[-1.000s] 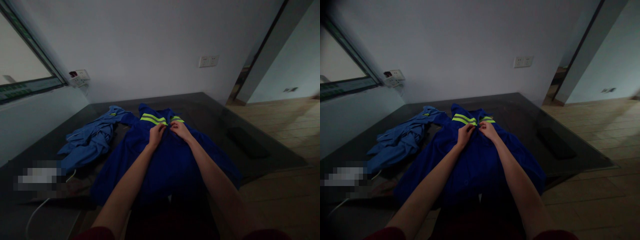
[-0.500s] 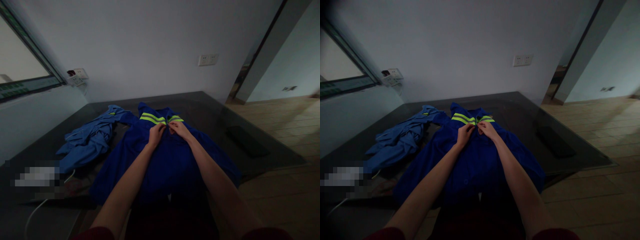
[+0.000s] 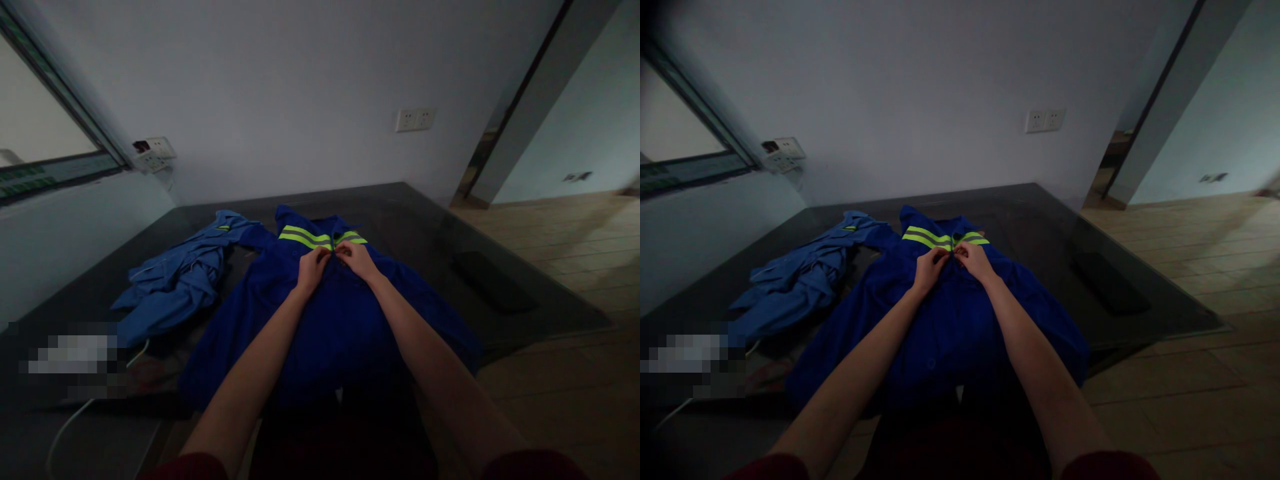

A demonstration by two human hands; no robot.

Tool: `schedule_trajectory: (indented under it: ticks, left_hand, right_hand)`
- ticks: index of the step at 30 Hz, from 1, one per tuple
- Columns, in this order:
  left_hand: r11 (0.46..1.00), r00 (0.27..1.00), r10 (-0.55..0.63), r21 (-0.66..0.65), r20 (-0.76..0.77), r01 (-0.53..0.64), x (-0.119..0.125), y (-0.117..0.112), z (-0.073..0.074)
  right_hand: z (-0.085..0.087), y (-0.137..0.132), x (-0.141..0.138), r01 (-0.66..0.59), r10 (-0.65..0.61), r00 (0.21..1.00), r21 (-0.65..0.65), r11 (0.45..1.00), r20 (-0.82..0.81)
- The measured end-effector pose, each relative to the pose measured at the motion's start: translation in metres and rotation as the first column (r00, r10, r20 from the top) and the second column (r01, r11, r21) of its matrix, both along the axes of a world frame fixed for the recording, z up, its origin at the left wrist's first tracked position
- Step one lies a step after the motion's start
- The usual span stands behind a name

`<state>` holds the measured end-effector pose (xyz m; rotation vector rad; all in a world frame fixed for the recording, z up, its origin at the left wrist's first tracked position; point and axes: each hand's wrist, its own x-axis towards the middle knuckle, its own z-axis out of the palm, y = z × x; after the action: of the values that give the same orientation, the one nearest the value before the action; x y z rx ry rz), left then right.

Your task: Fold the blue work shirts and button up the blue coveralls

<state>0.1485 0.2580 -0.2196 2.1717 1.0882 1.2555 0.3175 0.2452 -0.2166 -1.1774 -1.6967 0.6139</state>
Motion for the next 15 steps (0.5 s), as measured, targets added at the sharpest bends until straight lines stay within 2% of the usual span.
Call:
schedule_trajectory:
  ticks: [3,5,10,15]
  left_hand:
    - [1.000,0.999,-0.002,0.022,-0.039,0.003,-0.0003,-0.0006,0.0003]
    - [0.999,0.998,-0.005,0.037,-0.064,0.007,-0.0004,-0.0012,0.0003]
    - [0.999,0.998,0.020,0.038,-0.058,-0.018,0.0019,-0.0039,0.0008]
    - [0.997,0.997,0.070,-0.036,0.016,-0.070,0.0064,-0.0068,0.0023]
  right_hand:
    - [0.0030,-0.0020,0.0012,0.038,-0.065,0.977,0.133,0.990,0.205]
    - [0.0046,-0.0027,0.0017,0.045,-0.096,0.948,0.171,0.984,0.304]
    - [0.0073,-0.0041,-0.0006,0.093,-0.162,0.871,0.169,0.981,0.463]
    - [0.0104,-0.0091,-0.0068,0.176,-0.226,0.824,0.146,0.974,0.519]
